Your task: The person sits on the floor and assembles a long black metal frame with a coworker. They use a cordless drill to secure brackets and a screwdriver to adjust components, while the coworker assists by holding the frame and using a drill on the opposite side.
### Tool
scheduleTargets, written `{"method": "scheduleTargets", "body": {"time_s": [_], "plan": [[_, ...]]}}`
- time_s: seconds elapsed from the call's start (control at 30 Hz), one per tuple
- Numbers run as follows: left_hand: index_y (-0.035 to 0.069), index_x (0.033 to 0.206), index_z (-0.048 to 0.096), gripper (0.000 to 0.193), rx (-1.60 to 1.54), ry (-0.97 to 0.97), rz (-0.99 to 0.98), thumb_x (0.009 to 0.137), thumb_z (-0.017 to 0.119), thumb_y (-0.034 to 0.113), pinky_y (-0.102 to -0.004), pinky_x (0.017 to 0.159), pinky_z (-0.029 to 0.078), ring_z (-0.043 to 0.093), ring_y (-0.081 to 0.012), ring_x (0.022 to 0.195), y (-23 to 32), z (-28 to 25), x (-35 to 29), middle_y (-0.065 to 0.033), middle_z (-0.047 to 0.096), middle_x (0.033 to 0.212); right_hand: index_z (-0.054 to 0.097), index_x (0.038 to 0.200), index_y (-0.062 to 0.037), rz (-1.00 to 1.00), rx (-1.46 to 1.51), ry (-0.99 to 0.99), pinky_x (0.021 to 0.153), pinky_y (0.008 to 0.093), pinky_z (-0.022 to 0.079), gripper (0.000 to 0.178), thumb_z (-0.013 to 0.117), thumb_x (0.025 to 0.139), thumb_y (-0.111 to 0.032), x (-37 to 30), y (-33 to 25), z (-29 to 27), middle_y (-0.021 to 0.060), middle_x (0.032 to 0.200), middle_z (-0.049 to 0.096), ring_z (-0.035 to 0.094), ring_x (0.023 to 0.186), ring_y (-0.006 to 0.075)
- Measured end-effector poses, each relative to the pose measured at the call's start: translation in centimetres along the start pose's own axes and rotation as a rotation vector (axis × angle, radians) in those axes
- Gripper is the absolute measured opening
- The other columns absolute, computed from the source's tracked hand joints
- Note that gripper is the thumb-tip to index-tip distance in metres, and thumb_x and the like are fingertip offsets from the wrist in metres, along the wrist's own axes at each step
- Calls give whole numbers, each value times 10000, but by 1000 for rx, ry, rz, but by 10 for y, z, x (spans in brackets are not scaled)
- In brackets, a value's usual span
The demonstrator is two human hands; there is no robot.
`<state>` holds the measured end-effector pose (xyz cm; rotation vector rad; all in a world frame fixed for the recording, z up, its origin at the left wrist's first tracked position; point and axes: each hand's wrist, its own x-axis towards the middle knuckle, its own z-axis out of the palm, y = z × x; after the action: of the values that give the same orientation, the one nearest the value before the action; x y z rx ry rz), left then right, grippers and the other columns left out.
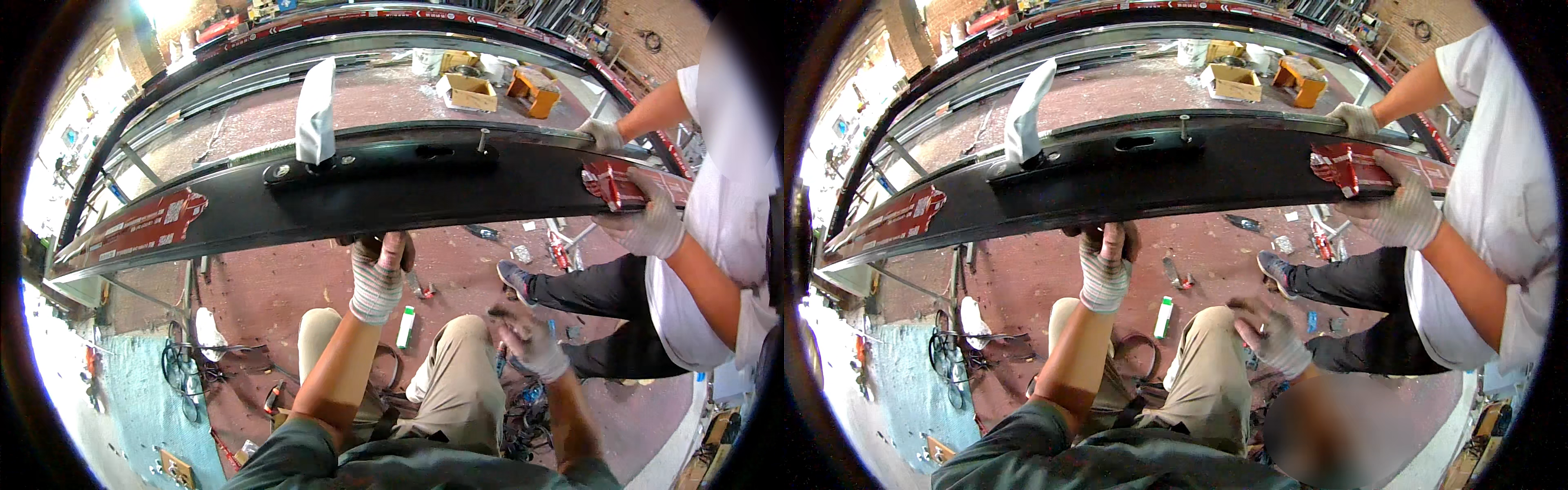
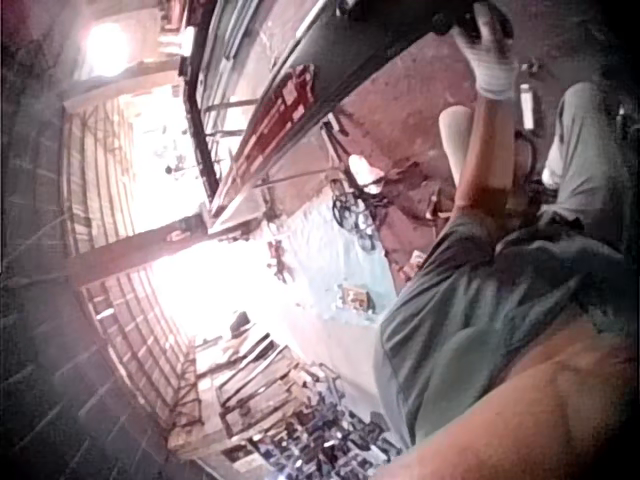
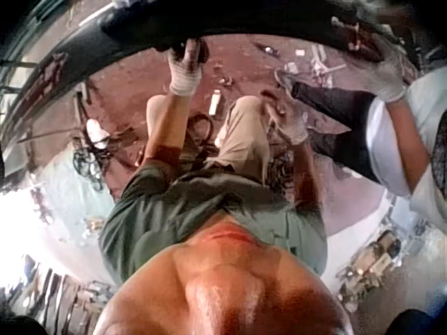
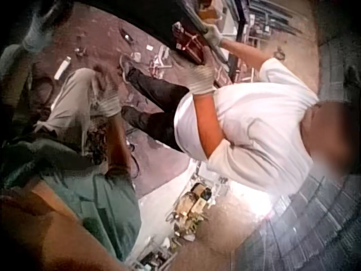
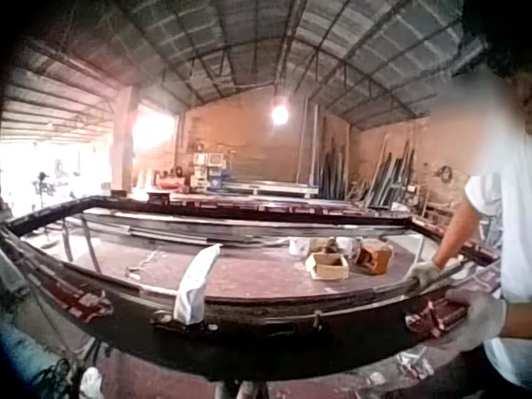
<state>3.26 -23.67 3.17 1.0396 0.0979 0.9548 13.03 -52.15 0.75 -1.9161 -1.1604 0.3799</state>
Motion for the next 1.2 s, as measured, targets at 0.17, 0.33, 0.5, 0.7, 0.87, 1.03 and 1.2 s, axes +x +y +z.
{"method": "scheduleTargets", "body": {"time_s": [0.17,0.33,0.5,0.7,0.87,1.03,1.2], "plan": [[117,940,565,155,-8,-2,23,954,644,250,-248,472,334,426,-88,508,14,8,2,20,478,624,620,1192,-9,-702,-125,409,917,357,501,363,661,834,-53,72,-185,-75,138,1118,671,641,1061,261],[119,956,560,124,-1,-44,1,967,627,222,-245,469,329,427,-78,510,10,-1,4,30,476,625,608,1211,0,-599,-152,380,986,337,453,372,663,912,-213,174,-232,-65,144,1162,658,605,1116,220],[125,817,540,224,-4,-19,-13,983,601,262,-248,474,319,417,-84,513,16,2,4,24,455,583,645,1119,1,-339,-253,29,880,345,500,331,596,954,-283,210,-211,-50,120,976,705,662,898,225],[108,900,552,150,-161,38,-10,966,629,219,-246,473,345,430,-81,509,20,12,-2,21,485,603,627,1181,-25,-446,-320,24,965,349,452,284,499,994,-197,206,-203,-52,138,1111,669,620,1064,256],[87,1001,556,95,-187,130,-105,950,632,113,-232,424,351,426,-67,473,29,14,-9,26,510,663,579,1259,-54,-395,-297,13,1012,357,420,303,486,1005,-190,210,-191,-53,134,1181,640,586,1129,269],[97,999,551,85,-250,171,-175,949,611,132,-229,430,314,403,-66,467,50,26,-18,36,487,619,584,1258,-69,-439,-335,66,1023,360,412,297,496,999,-184,206,-193,-47,155,1166,636,586,1129,282],[87,1012,535,254,-280,175,-230,857,701,202,-237,440,310,417,-86,478,66,30,-18,25,475,614,586,1267,-73,-461,-325,137,1028,373,409,321,534,973,-190,206,-188,-46,169,1184,629,579,1143,298]]}}
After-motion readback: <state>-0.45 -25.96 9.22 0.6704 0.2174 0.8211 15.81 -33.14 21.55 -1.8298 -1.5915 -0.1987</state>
